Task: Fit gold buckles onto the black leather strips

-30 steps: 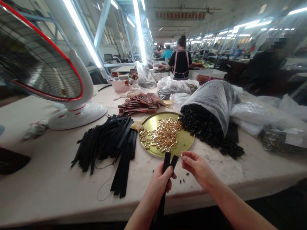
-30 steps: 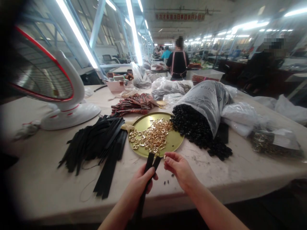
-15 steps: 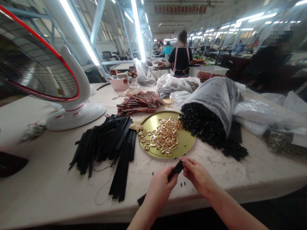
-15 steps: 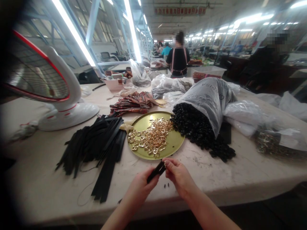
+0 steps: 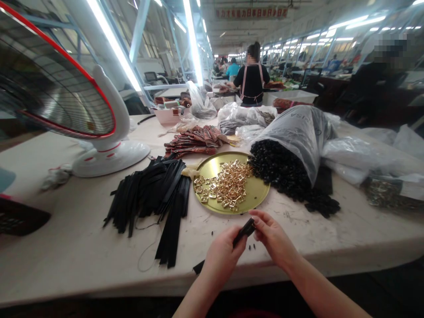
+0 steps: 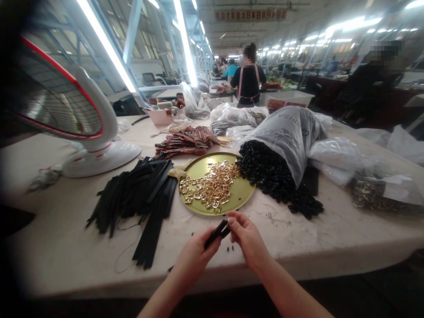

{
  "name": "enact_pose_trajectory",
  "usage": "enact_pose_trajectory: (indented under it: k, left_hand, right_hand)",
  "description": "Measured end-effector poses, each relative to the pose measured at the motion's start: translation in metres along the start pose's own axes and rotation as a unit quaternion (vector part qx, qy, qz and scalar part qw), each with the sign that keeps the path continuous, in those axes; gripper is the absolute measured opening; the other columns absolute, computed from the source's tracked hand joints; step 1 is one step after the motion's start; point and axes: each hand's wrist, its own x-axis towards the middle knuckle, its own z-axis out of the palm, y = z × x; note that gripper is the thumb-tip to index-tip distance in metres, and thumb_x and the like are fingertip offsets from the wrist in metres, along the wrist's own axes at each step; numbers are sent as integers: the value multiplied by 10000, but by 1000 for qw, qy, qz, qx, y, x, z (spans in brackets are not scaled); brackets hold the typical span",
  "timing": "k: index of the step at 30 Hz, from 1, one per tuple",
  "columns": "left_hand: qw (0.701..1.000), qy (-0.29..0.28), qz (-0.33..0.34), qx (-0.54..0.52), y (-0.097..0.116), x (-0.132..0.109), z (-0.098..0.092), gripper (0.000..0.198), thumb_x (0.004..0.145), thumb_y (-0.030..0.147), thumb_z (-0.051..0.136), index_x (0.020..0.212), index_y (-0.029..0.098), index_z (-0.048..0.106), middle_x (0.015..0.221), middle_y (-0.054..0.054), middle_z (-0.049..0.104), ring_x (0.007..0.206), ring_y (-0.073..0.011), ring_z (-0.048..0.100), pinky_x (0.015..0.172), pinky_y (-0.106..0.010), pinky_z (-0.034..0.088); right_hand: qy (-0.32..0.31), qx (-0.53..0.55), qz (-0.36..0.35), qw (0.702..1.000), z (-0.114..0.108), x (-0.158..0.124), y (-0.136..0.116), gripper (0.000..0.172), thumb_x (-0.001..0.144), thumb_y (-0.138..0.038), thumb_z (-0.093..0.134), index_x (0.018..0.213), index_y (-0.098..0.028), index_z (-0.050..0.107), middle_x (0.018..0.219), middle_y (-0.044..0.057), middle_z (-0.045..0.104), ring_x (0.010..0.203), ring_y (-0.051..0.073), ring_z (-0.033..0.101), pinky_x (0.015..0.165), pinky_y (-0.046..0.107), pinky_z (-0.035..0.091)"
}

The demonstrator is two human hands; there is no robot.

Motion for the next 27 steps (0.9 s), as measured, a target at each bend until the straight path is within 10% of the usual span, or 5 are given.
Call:
enact_pose_trajectory:
  k: [15,23,27]
  left_hand:
    - [997,63,-11,-39,-7,-8,13,213,813,356,465,857,193,596,645,7,572,582,-132,496,577,-221,386]
    - [972,60,66,218,-3,-13,-11,235,841,250,404,945,239,615,865,-49,622,735,-179,573,676,-279,410]
    - [993,61,30,98,-2,-7,-10,201,827,288,440,902,205,607,756,-32,608,677,-157,559,622,-252,420]
  right_hand:
    - [20,70,-13,997,9,-10,-5,299,611,-376,752,812,-170,672,672,-16,576,501,66,444,512,211,410]
    - [-8,84,92,992,10,-9,-5,240,619,-332,759,741,-155,651,601,-32,526,505,58,451,486,166,403]
    - [-17,-20,-11,1000,12,-13,-3,260,730,-416,644,739,-156,652,582,-22,504,516,81,460,510,204,402]
